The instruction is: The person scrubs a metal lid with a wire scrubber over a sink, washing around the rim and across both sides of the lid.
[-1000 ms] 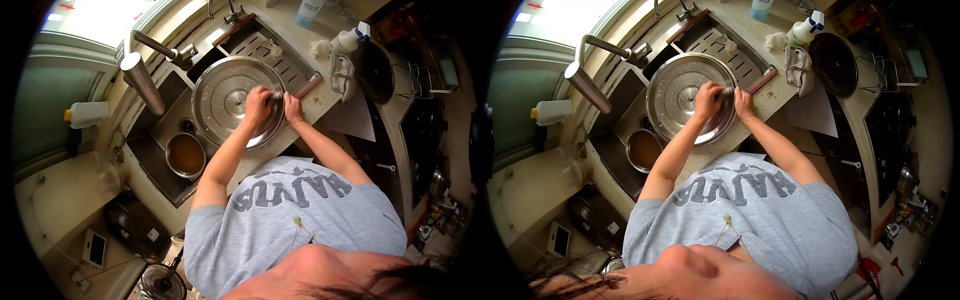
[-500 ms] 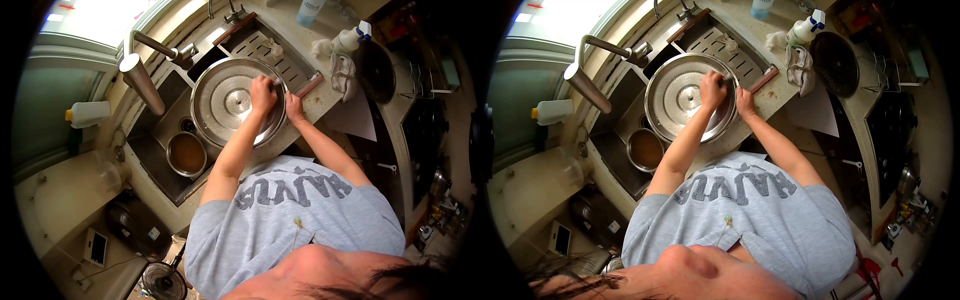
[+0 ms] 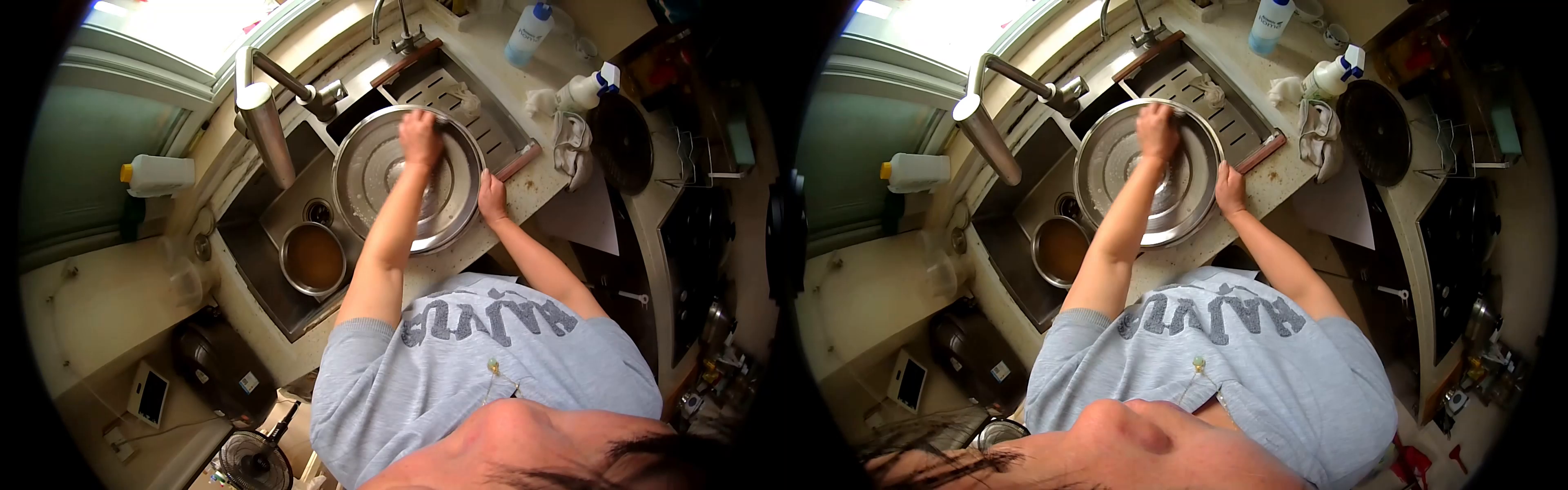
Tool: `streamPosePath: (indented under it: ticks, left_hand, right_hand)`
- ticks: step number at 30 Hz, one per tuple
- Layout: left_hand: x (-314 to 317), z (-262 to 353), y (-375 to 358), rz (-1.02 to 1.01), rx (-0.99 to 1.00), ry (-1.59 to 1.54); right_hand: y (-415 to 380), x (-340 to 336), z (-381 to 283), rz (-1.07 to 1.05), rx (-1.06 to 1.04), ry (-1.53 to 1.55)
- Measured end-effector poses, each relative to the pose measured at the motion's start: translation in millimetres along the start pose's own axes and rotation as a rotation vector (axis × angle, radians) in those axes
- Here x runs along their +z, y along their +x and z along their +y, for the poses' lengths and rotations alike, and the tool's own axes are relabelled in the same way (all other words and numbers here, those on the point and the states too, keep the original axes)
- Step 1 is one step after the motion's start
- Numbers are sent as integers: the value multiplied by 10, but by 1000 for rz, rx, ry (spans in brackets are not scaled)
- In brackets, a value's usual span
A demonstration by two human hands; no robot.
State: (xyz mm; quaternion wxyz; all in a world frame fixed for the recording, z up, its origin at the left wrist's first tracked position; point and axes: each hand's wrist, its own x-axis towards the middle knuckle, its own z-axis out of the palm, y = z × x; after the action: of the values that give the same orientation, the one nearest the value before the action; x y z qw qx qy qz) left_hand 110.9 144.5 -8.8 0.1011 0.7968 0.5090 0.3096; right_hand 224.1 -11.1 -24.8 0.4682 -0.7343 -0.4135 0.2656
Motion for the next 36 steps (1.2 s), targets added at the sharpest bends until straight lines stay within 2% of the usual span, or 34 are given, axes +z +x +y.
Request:
streamPosePath:
  ticks: [3,5,9,10,13,14,15,17,21,23,25,27,28,30,31,35,36]
  left_hand:
    - [-235,-477,138,5,-174,311]
    - [-493,-605,93,34,-355,358]
    - [-336,-508,88,150,-537,320]
    - [-240,-421,108,81,-480,262]
    - [61,103,33,77,-251,-126]
    - [104,258,-32,21,-155,-213]
    - [72,403,-89,-60,-83,-186]
    - [151,292,-61,-67,-48,-147]
    - [-133,-367,348,-45,-291,324]
    - [-380,-586,320,-42,-459,287]
    - [-359,-525,251,23,-447,372]
    - [-161,-344,218,104,-556,223]
    - [-83,-198,213,117,-509,166]
    - [81,103,171,6,-313,-39]
    - [111,276,68,29,-185,-126]
    - [-248,589,-496,-308,23,-372]
    - [-435,596,-655,-387,34,-331]
  right_hand:
    - [2,12,17,25,4,39]
    - [0,28,-14,32,-2,42]
    - [0,42,26,11,0,18]
    - [-5,38,25,11,11,34]
    - [12,33,48,17,28,37]
    - [4,34,61,21,35,25]
    - [9,39,79,19,34,28]
    - [46,40,118,25,77,8]
    - [24,24,32,59,44,54]
    - [-15,38,-20,50,57,54]
    - [-10,49,40,23,63,50]
    - [-16,44,57,-6,52,33]
    - [-14,31,33,-15,48,28]
    - [-12,29,48,-25,47,17]
    - [-4,53,92,-2,28,73]
    - [29,55,91,60,-19,147]
    - [13,42,50,67,-44,135]
